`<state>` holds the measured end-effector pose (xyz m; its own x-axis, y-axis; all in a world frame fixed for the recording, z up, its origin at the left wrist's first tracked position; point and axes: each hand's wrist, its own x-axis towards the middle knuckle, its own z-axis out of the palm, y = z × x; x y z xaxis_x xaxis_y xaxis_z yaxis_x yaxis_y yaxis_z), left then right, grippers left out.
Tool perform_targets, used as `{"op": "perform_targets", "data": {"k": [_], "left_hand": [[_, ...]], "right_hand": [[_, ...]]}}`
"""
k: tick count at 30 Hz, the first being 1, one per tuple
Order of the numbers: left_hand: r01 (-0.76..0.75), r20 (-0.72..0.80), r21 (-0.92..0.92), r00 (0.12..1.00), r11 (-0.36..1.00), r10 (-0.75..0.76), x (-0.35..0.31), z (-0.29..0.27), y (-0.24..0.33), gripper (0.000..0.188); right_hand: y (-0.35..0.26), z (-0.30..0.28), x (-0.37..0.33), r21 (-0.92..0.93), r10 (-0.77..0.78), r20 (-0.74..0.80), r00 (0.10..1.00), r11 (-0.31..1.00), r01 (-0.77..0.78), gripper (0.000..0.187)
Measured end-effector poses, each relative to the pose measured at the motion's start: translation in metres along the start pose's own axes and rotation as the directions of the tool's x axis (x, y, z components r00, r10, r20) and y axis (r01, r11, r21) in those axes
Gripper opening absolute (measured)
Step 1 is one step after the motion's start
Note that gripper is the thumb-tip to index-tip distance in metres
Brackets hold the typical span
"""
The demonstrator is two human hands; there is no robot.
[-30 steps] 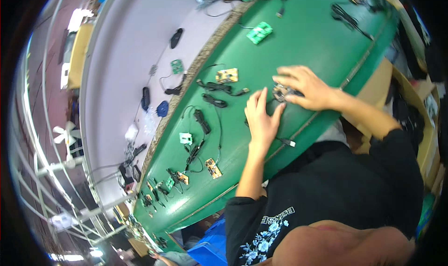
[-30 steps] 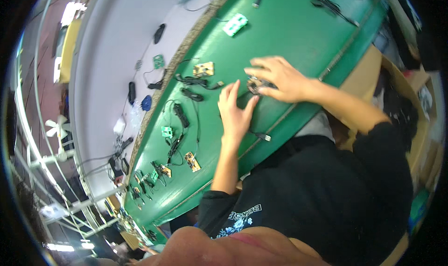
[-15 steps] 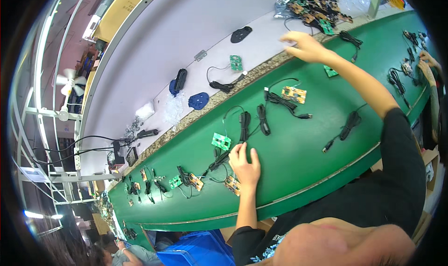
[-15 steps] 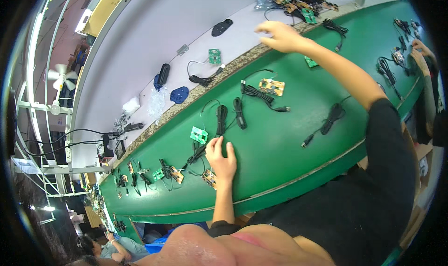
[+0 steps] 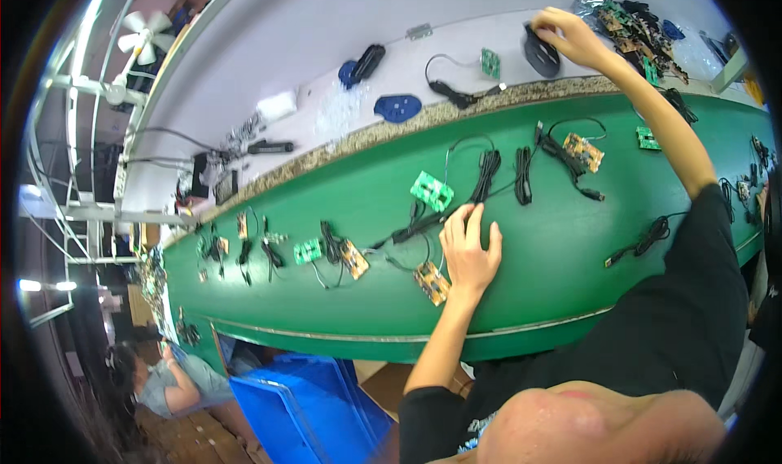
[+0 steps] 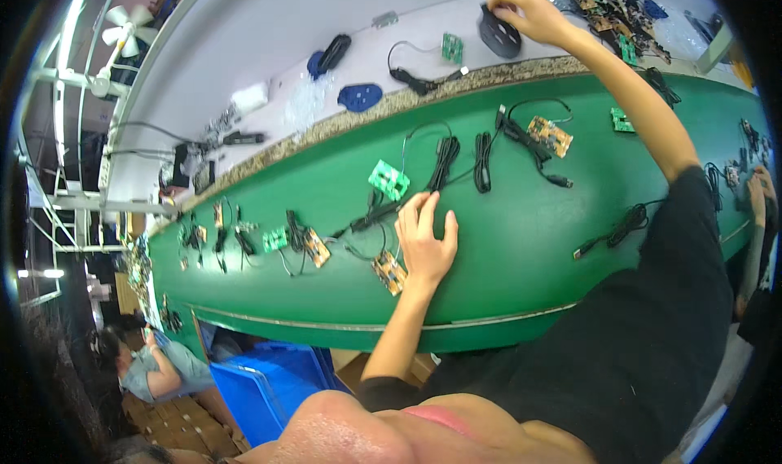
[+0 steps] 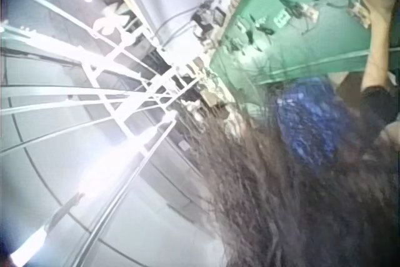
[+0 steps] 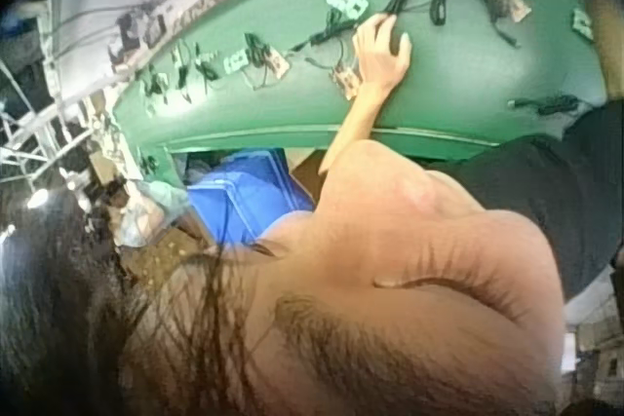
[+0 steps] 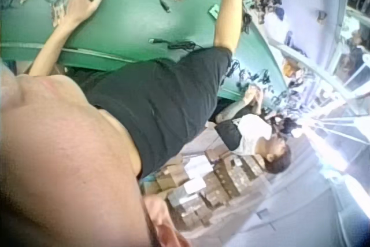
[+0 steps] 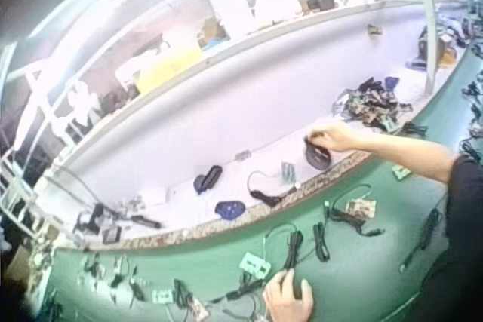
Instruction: The person assembles computer mice by picking up base plates and circuit boards with cables, fitting the circuit boards into the base plates by hand, and moving the assembled parts along the conveyor belt.
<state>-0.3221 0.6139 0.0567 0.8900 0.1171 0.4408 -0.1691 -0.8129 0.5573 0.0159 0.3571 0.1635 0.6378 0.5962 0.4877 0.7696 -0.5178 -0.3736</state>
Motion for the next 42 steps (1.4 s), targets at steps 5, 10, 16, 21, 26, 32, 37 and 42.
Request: {"op": "perform_targets", "data": {"k": [5, 10, 16, 21, 26, 32, 37, 42], "left_hand": [[-0.417, -0.136, -0.281, 0.909, 0.865, 0.394, -0.017, 0.005, 0.042, 0.051], [-0.438, 0.222, -0.303, 0.831, 0.846, 0.509, -0.041, 0.012, 0.060, 0.052], [-0.321, 0.269, -0.433, 0.846, 0.842, 0.461, -0.052, 0.022, 0.041, 0.054], [-0.288, 0.190, -0.557, 0.869, 0.779, 0.457, -0.046, 0.018, 0.044, 0.056], [-0.307, 0.266, -0.408, 0.861, 0.860, 0.434, -0.038, 0.023, 0.036, 0.064], [-0.256, 0.332, -0.471, 0.835, 0.844, 0.438, -0.025, 0.013, 0.025, 0.058], [-0.358, 0.428, -0.439, 0.723, 0.824, 0.542, -0.027, -0.004, 0.020, 0.070], [-0.335, 0.476, -0.459, 0.688, 0.822, 0.547, -0.021, 0.000, 0.038, 0.067]], "right_hand": [[-0.158, -0.012, -0.134, 0.124, -0.307, 0.361, 0.880, 0.952, 0.281, 0.017], [-0.187, 0.039, -0.100, 0.323, -0.340, 0.327, 0.882, 0.917, 0.234, 0.027], [-0.137, 0.215, 0.109, 0.108, -0.044, 0.190, 0.981, 0.994, 0.023, 0.028], [-0.085, 0.255, 0.173, -0.063, -0.011, 0.265, 0.964, 0.998, 0.029, 0.029], [-0.078, 0.271, 0.173, -0.039, -0.038, 0.255, 0.966, 0.998, 0.050, 0.021], [-0.114, 0.221, 0.116, 0.298, 0.033, 0.028, 0.999, 0.954, -0.040, 0.017], [-0.184, 0.103, -0.103, 0.390, -0.183, 0.004, 0.983, 0.906, 0.167, 0.011], [-0.192, 0.016, -0.301, 0.221, 0.224, -0.037, 0.974, 0.952, -0.211, 0.010]]}}
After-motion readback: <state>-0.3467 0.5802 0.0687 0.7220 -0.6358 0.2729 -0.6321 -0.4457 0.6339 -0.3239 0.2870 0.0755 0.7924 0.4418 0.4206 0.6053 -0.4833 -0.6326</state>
